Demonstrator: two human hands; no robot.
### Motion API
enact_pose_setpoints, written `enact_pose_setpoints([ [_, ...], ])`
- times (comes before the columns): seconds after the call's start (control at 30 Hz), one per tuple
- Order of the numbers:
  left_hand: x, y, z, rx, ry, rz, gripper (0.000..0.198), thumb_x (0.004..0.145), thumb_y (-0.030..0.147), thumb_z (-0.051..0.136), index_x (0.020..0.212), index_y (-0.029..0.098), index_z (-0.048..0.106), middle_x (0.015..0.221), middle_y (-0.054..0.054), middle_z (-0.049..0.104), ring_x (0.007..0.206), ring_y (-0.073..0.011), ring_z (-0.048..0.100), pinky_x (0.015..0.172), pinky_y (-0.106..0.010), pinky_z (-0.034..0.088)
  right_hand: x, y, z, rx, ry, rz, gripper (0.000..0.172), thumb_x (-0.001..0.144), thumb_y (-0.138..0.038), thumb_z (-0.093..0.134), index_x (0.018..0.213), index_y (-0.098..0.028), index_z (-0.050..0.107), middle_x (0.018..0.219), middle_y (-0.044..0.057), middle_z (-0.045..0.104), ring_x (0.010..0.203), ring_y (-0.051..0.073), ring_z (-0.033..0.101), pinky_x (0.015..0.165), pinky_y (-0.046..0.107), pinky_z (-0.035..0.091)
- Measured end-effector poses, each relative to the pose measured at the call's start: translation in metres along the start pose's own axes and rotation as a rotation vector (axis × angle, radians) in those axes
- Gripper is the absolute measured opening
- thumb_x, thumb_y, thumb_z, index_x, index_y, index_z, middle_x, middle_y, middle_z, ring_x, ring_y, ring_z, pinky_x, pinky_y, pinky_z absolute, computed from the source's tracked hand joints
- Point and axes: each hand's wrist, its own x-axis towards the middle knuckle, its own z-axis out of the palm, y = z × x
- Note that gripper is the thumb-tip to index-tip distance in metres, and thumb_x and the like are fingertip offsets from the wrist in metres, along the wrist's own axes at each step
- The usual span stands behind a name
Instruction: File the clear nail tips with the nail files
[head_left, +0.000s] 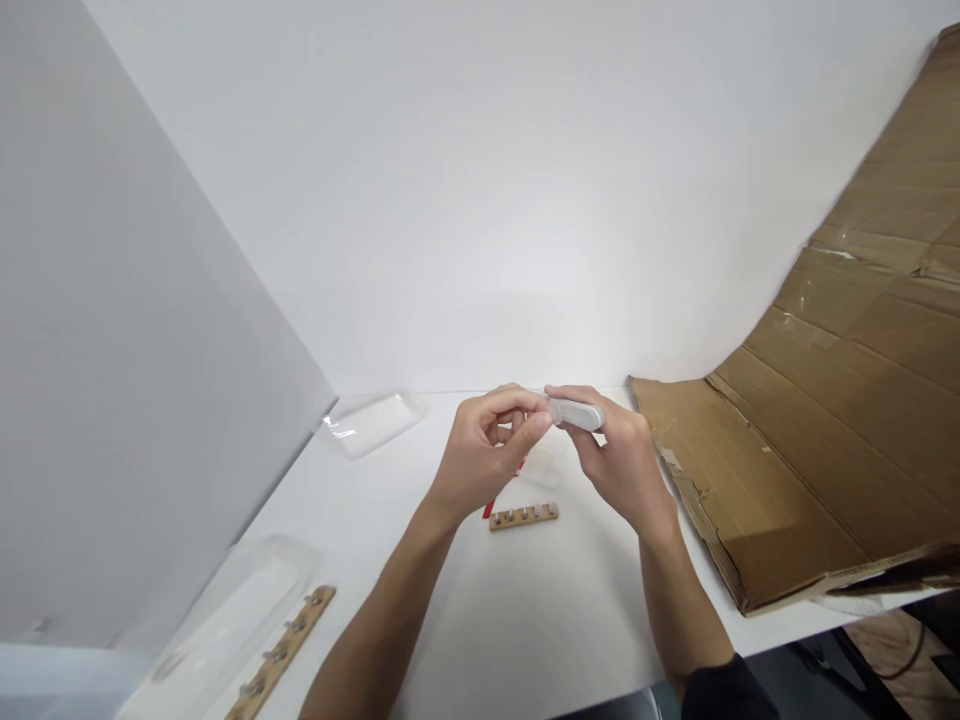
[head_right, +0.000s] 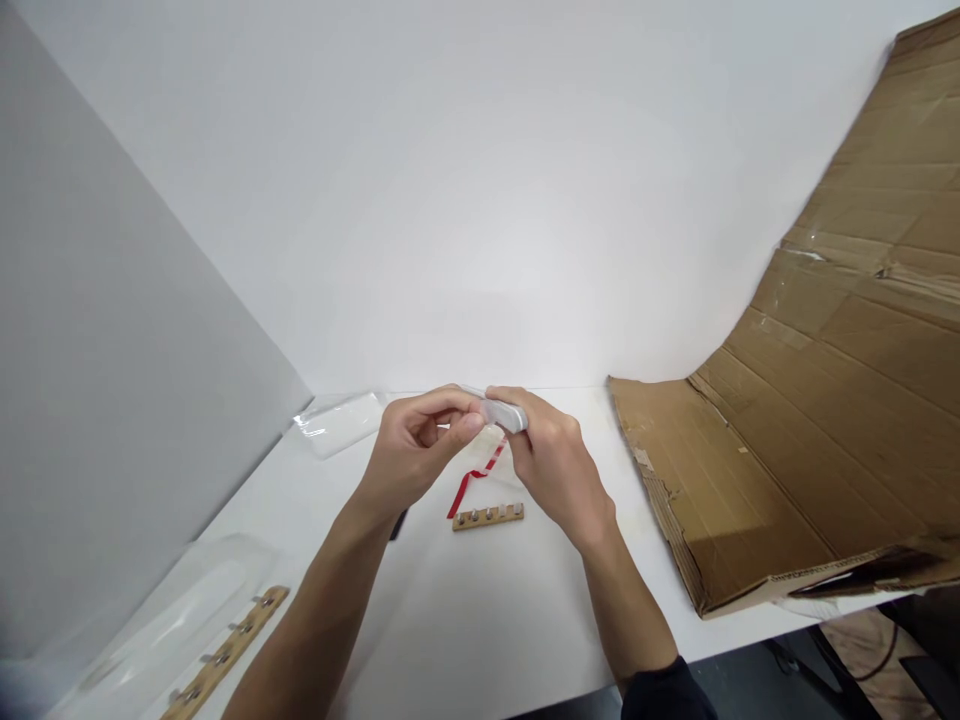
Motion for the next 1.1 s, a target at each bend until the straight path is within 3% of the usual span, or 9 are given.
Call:
enact_pose_setpoints([
  [0.2,0.0007,0.0003,-0.0001,0.016,0.013,0.027,0.020,0.093,0.035,0.075,0.082,0.019,0.078,0.069,-0.001,0.058,0.058,-0.0107,0.047,0.051,-0.023,0.043,-0.0002,-0.0024,-0.0024,-0.008,-0.122,0.069,0.029,0.105,-0.016,0.049,0.121,-0.029,0.069,0.109,0.001,0.079,0.089,0.017,0.074,0.079,0.030,0.057],
  [0.33,0.0005,-0.0006,-0.0008,0.022,-0.006,0.014,0.021,0.093,0.036,0.075,0.081,0.018,0.077,0.073,-0.002,0.061,0.060,-0.0111,0.047,0.052,-0.024,0.044,0.0002,-0.0015,-0.0039,-0.001,-0.082,0.083,0.031,0.105,-0.016,0.046,0.126,-0.028,0.066,0.113,0.002,0.077,0.094,0.018,0.074,0.082,0.031,0.057],
  [0.5,0.0009,-0.0028,-0.0031,0.025,0.011,0.033,0.023,0.094,0.037,0.075,0.082,0.017,0.076,0.072,-0.002,0.060,0.062,-0.0116,0.050,0.053,-0.023,0.044,0.0013,-0.0019,-0.0028,0.018,-0.164,0.088,0.026,0.106,-0.016,0.046,0.114,-0.028,0.068,0.094,-0.001,0.073,0.085,0.016,0.070,0.073,0.028,0.052],
  [0.6,0.0008,-0.0032,-0.0031,0.025,-0.001,0.038,0.022,0.094,0.036,0.074,0.082,0.017,0.076,0.072,-0.002,0.060,0.061,-0.0112,0.050,0.053,-0.023,0.044,0.0020,-0.0026,-0.0016,0.036,-0.110,0.087,0.028,0.105,-0.014,0.046,0.117,-0.028,0.067,0.099,-0.001,0.073,0.090,0.016,0.071,0.076,0.027,0.051],
  [1.0,0.0017,-0.0049,-0.0036,0.014,0.019,0.071,0.018,0.094,0.033,0.075,0.083,0.019,0.077,0.071,-0.001,0.057,0.061,-0.0108,0.048,0.052,-0.023,0.041,0.0022,-0.0010,0.0006,0.031,-0.200,0.113,0.021,0.106,-0.019,0.046,0.107,-0.026,0.065,0.095,0.000,0.072,0.078,0.016,0.062,0.069,0.027,0.046],
  [1.1,0.0012,-0.0033,-0.0037,0.015,0.000,0.063,0.018,0.094,0.033,0.074,0.084,0.018,0.077,0.069,0.000,0.055,0.060,-0.0102,0.046,0.052,-0.023,0.041,0.0027,-0.0007,0.0009,0.035,-0.156,0.117,0.022,0.106,-0.019,0.045,0.111,-0.027,0.065,0.098,0.000,0.072,0.080,0.016,0.063,0.070,0.027,0.046],
])
